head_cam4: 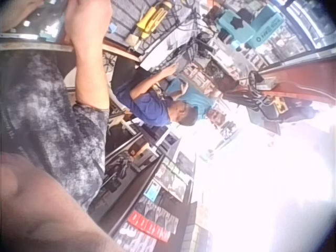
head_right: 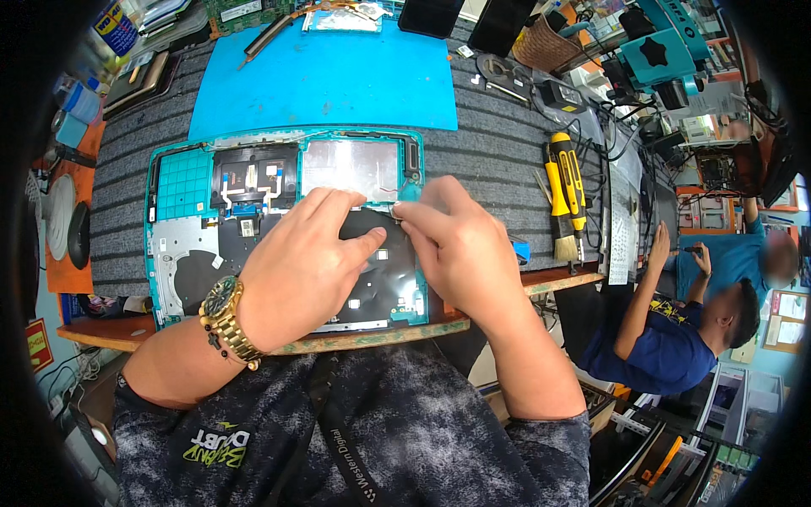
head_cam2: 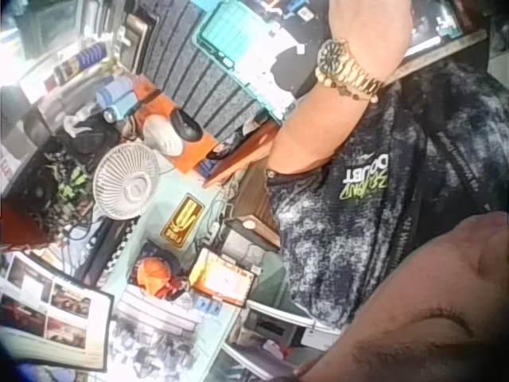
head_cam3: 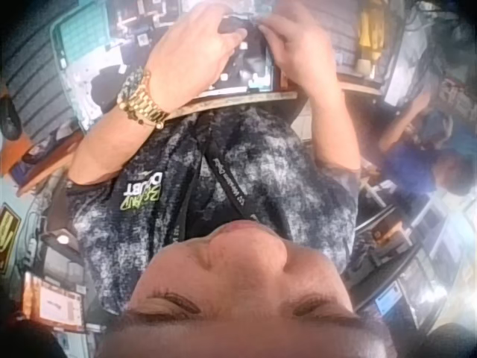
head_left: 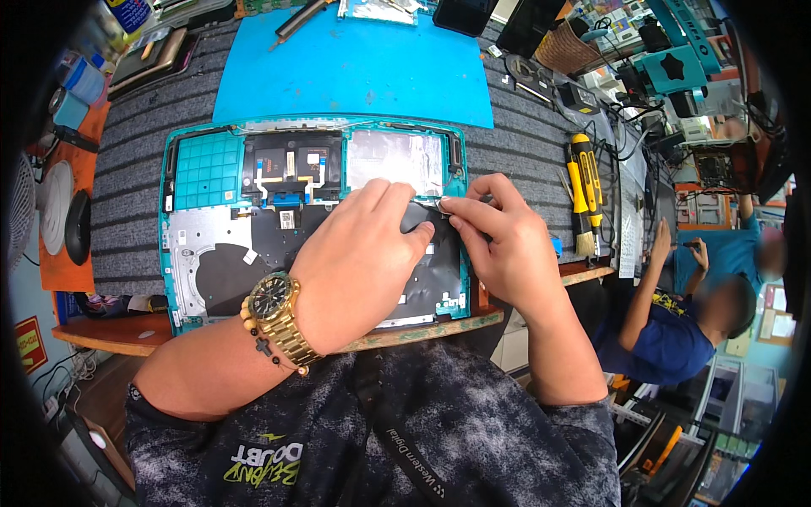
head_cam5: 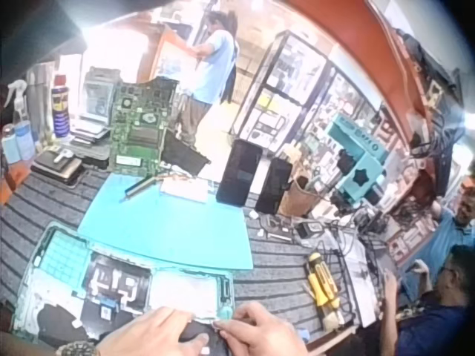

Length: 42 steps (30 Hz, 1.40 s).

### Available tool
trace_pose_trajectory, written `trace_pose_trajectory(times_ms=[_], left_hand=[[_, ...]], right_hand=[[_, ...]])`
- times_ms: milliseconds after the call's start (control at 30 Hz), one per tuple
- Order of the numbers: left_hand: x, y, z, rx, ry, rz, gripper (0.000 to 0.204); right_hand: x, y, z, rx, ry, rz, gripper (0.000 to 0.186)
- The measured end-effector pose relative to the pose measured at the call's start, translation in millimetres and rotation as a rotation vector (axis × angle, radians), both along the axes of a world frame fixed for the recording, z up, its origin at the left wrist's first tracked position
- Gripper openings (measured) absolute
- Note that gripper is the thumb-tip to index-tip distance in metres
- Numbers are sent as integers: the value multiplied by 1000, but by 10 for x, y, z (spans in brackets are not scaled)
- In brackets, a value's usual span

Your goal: The person repairs a laptop by using a small tool to lift and disconnect internal ribbon cables and wires from the motherboard.

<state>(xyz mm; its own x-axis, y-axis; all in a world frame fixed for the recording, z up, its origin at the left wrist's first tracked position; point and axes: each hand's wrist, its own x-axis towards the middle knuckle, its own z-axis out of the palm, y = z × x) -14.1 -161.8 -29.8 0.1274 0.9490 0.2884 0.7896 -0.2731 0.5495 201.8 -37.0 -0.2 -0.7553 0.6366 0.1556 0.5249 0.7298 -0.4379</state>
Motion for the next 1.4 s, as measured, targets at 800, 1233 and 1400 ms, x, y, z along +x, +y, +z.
trace_pose_trajectory(times_ms=[800,1233,1400], left_hand=[[-60,9,29,63,43,51,47],[23,-45,18,30,164,52,55],[19,-48,35,8,154,51,53]], right_hand=[[112,146,86,-90,-13,128,25],[-13,156,144,-185,60,136,24],[-99,132,134,-142,36,116,17]])
